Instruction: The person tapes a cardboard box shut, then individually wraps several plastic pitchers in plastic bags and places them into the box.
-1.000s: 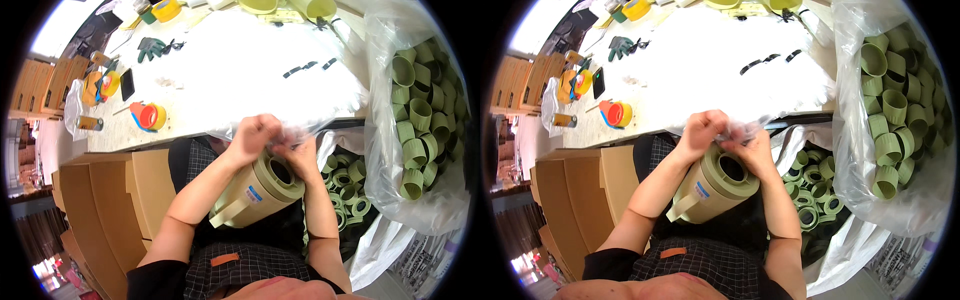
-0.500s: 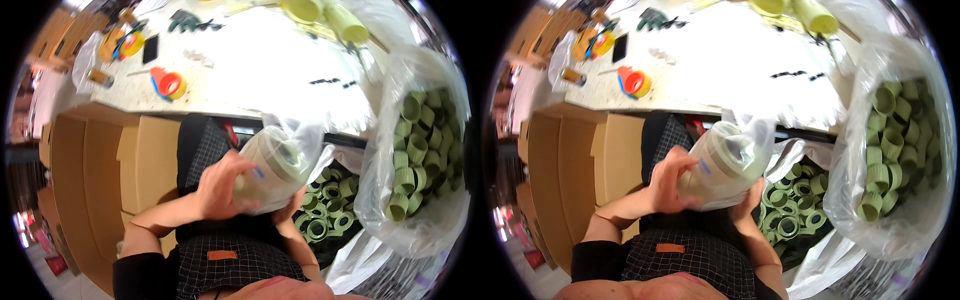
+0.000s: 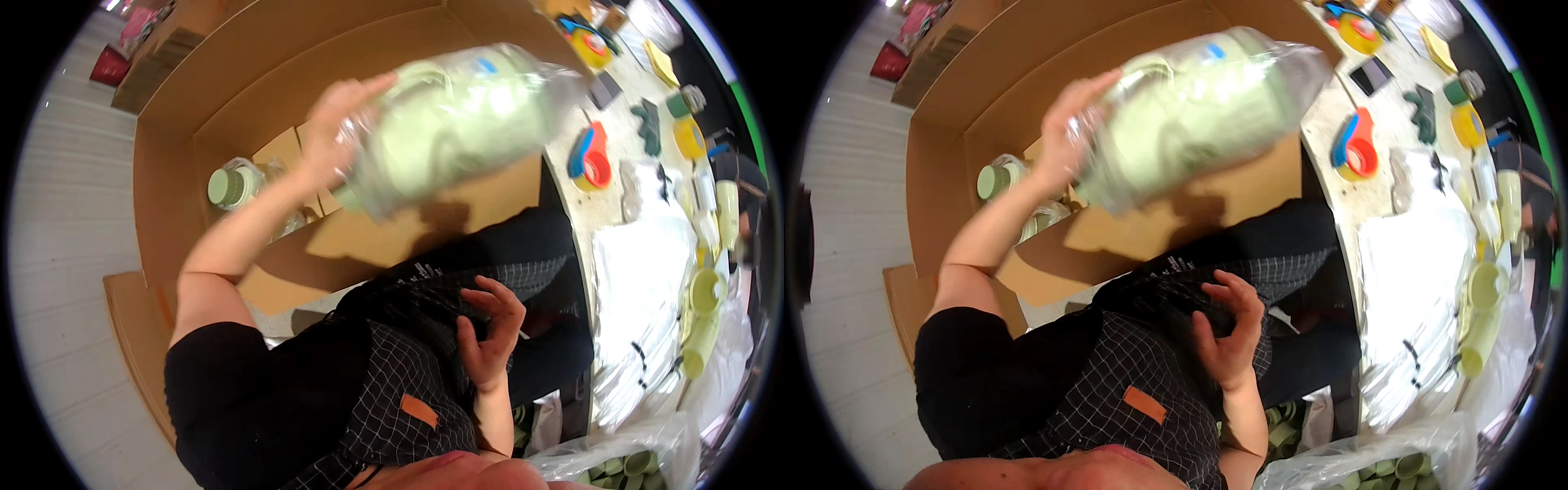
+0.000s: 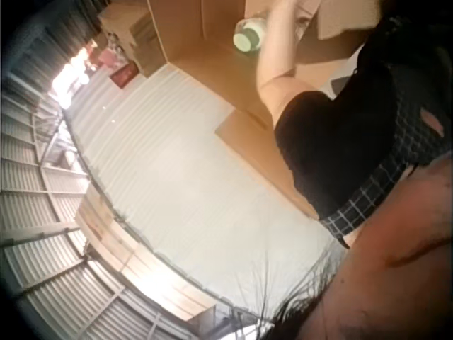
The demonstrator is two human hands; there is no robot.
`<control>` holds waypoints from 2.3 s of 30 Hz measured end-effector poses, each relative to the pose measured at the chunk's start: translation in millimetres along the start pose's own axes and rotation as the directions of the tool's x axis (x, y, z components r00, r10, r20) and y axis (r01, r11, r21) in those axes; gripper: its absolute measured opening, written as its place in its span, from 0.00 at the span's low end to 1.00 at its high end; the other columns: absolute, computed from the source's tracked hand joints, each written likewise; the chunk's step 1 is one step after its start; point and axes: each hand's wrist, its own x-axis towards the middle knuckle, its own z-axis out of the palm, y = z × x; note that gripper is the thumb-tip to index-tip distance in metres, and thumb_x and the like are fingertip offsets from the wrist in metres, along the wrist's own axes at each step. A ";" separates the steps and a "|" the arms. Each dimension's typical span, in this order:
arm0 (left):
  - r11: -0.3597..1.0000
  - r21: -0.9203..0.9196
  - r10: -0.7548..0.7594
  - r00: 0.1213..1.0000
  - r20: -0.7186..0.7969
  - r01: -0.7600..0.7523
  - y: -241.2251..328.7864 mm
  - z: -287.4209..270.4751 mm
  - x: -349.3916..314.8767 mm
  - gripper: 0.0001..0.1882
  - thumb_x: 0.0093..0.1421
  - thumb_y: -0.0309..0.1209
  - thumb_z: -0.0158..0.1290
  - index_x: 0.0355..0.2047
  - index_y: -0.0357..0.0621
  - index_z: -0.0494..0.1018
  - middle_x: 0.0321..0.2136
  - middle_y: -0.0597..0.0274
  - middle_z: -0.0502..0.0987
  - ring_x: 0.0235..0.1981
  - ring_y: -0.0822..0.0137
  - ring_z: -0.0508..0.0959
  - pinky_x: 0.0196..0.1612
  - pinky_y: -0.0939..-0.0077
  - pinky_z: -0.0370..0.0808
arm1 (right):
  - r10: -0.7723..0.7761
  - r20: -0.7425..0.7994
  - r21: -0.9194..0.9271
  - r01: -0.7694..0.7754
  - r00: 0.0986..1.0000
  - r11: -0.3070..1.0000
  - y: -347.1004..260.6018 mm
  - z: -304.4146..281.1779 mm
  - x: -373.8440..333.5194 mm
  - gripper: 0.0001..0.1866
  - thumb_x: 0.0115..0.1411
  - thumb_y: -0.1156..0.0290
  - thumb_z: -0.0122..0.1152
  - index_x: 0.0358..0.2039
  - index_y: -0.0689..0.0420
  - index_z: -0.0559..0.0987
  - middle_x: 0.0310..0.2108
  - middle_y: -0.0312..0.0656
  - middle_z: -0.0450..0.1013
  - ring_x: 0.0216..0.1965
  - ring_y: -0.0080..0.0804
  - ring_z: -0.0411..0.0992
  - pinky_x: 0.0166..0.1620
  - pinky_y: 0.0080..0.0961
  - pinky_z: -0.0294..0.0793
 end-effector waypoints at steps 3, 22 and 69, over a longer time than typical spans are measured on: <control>0.836 0.530 -0.039 0.947 0.318 -0.143 -72.3 -100.7 13.6 0.28 0.56 0.20 0.50 0.55 0.62 0.76 0.36 0.63 0.72 0.39 0.57 0.70 0.43 0.66 0.73 | 0.106 -0.044 -0.016 -0.107 0.993 0.994 17.7 9.0 -2.6 0.31 0.56 0.86 0.60 0.59 0.60 0.63 0.53 0.50 0.71 0.46 0.33 0.75 0.54 0.30 0.71; 0.647 0.661 -0.151 0.786 0.599 -0.379 -159.5 -20.6 -38.5 0.31 0.58 0.24 0.54 0.63 0.45 0.64 0.59 0.50 0.68 0.60 0.50 0.67 0.57 0.53 0.65 | 0.273 -0.629 0.027 -0.330 0.728 0.944 38.0 -165.0 -4.6 0.17 0.64 0.77 0.59 0.52 0.61 0.68 0.45 0.40 0.73 0.37 0.22 0.71 0.41 0.20 0.73; 0.141 -0.643 -0.109 0.658 0.746 0.753 172.4 255.0 -20.2 0.20 0.72 0.35 0.43 0.55 0.29 0.68 0.55 0.49 0.74 0.56 0.58 0.74 0.62 0.61 0.67 | -0.530 -0.778 -0.100 -0.766 -0.337 0.635 -4.2 -279.9 -333.0 0.34 0.57 0.66 0.69 0.60 0.64 0.66 0.61 0.55 0.63 0.61 0.47 0.62 0.64 0.37 0.60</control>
